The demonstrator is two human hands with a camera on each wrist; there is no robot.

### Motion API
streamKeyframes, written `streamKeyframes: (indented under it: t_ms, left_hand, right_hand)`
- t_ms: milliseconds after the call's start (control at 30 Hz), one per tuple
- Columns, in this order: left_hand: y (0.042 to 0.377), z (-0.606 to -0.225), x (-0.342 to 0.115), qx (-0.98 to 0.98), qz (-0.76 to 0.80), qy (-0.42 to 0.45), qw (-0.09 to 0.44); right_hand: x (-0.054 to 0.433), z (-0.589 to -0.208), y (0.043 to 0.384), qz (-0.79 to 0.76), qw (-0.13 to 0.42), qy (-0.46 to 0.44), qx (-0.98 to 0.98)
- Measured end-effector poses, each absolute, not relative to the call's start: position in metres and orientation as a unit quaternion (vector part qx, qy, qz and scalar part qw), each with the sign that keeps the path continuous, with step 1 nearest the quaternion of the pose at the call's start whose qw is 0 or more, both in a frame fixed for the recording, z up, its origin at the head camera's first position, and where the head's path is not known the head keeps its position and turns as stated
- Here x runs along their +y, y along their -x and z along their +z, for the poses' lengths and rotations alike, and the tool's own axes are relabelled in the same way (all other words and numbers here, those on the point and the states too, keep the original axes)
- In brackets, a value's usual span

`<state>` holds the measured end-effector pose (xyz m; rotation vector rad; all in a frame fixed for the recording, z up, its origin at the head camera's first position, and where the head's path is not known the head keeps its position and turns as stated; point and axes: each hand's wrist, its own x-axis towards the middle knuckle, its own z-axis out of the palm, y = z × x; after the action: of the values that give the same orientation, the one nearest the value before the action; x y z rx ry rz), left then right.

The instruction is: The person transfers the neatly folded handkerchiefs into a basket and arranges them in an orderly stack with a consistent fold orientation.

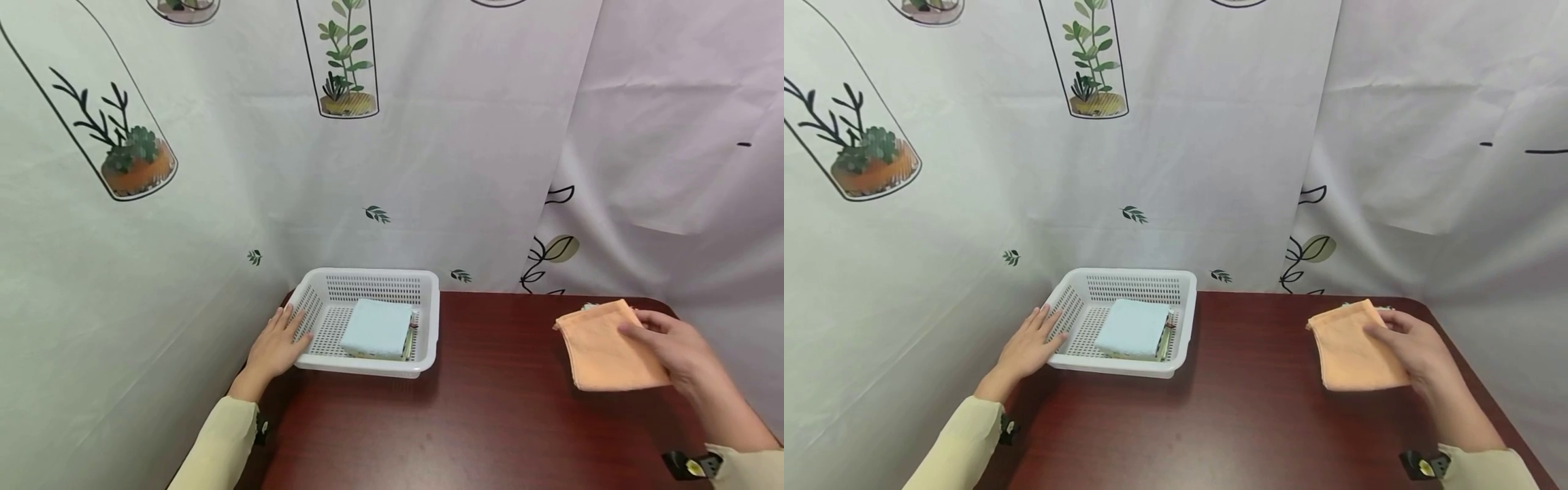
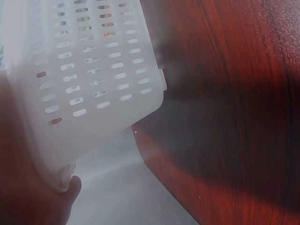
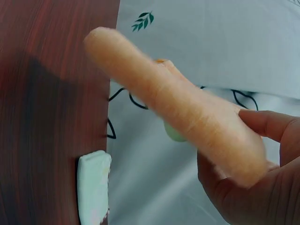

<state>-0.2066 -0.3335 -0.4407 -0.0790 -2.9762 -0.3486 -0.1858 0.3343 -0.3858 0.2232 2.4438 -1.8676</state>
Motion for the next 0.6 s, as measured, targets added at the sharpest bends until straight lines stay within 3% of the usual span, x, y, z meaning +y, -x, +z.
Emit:
streamKeyframes:
  t_ms: [300, 600]
  left_hand:
    - [0.208, -0.440, -0.335, -0.990, -0.112, 0.030, 0.079]
    - [0.209, -0.440, -0.335, -0.990, -0.114, 0.033, 0.075]
  right_hand:
    - [0.319, -0.385, 0.186, -0.639, 0.032, -0.062, 0.766]
    - [0.308, -0.386, 0.187, -0.611, -0.003, -0.061, 0.789]
